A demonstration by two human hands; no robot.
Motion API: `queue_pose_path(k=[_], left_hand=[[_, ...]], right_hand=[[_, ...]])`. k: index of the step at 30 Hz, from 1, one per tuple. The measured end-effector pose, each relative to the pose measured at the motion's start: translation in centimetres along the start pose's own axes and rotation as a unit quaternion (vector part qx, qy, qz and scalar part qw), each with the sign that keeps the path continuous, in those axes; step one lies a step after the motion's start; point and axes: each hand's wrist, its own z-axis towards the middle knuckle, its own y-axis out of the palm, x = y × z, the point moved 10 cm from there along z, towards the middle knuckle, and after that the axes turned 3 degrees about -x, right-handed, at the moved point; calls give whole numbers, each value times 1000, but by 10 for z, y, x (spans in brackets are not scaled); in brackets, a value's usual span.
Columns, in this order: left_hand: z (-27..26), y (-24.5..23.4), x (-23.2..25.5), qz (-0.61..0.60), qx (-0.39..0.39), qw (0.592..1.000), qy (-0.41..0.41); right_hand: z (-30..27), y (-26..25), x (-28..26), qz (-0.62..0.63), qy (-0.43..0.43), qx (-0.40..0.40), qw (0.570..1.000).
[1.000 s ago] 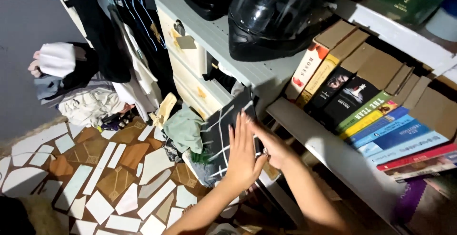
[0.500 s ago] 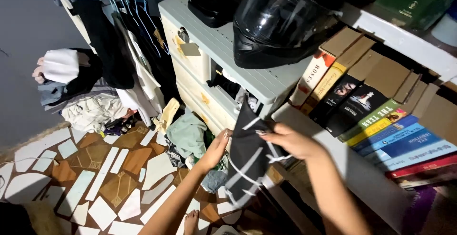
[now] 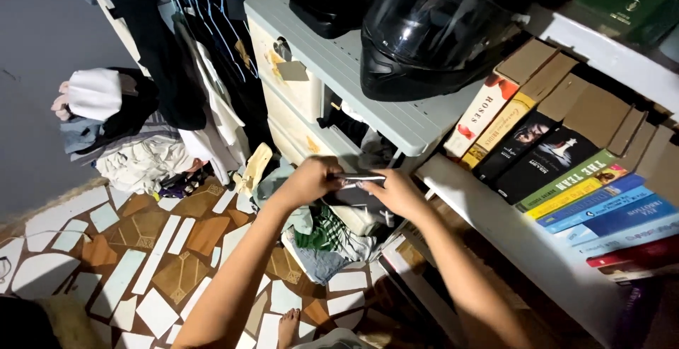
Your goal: The person is tidying up a bedroom by picking up gloves, caps, and shirts from the floor and bed and putting them away in a dresser or hanging them on the wall.
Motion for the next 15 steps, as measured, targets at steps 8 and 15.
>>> queue_pose_path(k=[8, 15], left_hand=[[-33, -67, -27, 294, 199, 934, -52], [49, -45, -155, 211, 2, 915, -344]], right_hand=[[-4, -20, 15, 63, -123, 279, 950], [-35, -43, -67, -266, -107, 470, 835]])
